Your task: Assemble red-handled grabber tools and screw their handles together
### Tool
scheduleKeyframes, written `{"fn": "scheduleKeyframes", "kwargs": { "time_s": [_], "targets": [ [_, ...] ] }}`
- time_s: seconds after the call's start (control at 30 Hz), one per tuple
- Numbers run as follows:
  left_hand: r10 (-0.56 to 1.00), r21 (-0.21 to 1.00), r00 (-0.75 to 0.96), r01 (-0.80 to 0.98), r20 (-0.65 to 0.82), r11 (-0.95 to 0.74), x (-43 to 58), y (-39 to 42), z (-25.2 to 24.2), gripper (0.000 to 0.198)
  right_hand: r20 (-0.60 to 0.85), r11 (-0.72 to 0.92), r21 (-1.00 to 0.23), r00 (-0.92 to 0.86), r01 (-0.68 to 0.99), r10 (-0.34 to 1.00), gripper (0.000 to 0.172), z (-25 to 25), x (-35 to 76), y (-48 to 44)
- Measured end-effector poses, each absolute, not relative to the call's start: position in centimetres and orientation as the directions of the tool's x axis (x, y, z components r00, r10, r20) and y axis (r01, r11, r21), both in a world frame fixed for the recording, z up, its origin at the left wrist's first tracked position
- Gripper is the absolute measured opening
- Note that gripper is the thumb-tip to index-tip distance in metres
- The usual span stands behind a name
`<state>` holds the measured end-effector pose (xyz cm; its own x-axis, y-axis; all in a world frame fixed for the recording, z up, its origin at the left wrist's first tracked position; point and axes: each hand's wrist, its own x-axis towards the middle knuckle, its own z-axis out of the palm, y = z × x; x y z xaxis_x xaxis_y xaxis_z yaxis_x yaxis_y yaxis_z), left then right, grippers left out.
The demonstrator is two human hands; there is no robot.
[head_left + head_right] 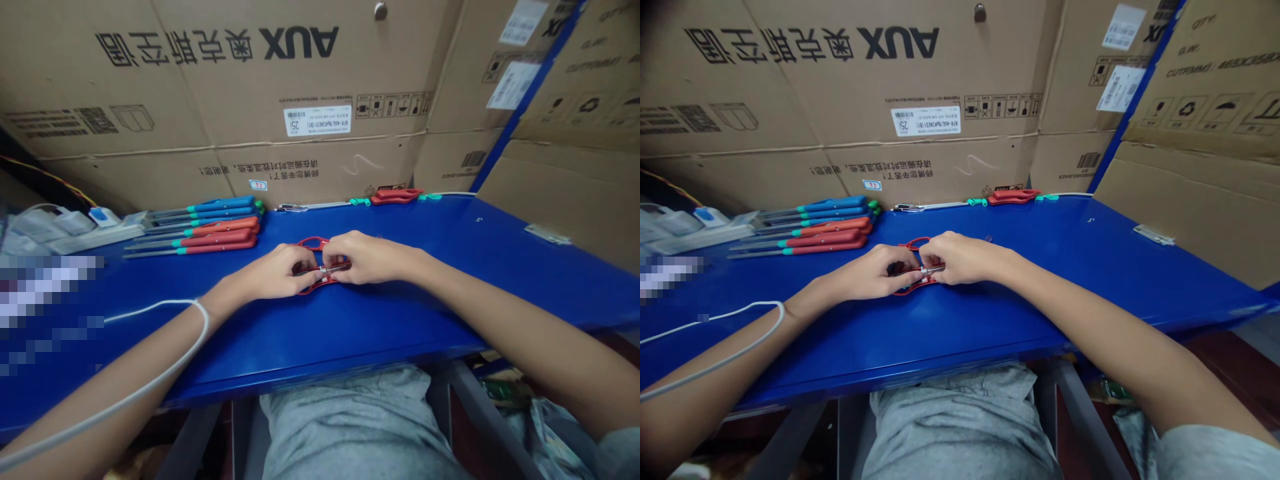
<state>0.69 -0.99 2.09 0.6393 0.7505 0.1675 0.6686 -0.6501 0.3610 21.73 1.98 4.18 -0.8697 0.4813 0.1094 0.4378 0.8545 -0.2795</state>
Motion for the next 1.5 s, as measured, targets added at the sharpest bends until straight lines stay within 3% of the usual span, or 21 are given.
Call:
{"fn": "scheduleKeyframes", "kwargs": {
  "time_s": [0.23,0.7,1.07,1.27,1.5],
  "targets": [
    [0.772,0.441,0.616,0.656,0.157,-0.613,0.7,-0.8,1.7,0.034,0.118,0.861,-0.280,-0.874,0.426,0.471,0.005,4.1,21.7,2.0],
    [0.778,0.450,0.610,0.659,0.150,-0.603,0.6,-0.6,1.6,0.032,0.120,0.867,-0.267,-0.878,0.421,0.463,0.005,4.0,21.8,2.1],
    [0.774,0.366,0.619,0.695,0.131,-0.618,0.6,-0.7,2.3,0.035,0.081,0.826,-0.344,-0.863,0.446,0.499,0.006,3.9,21.9,2.3],
    [0.798,0.291,0.593,0.748,0.107,-0.596,-0.6,-0.6,2.9,0.046,0.070,0.762,-0.452,-0.833,0.464,0.549,0.010,3.2,22.3,3.6],
    [0.826,0.228,0.539,0.794,0.166,-0.564,-2.0,-0.6,1.7,0.032,0.159,0.771,-0.427,-0.800,0.472,0.578,0.013,2.3,22.7,3.8]
  ]
}}
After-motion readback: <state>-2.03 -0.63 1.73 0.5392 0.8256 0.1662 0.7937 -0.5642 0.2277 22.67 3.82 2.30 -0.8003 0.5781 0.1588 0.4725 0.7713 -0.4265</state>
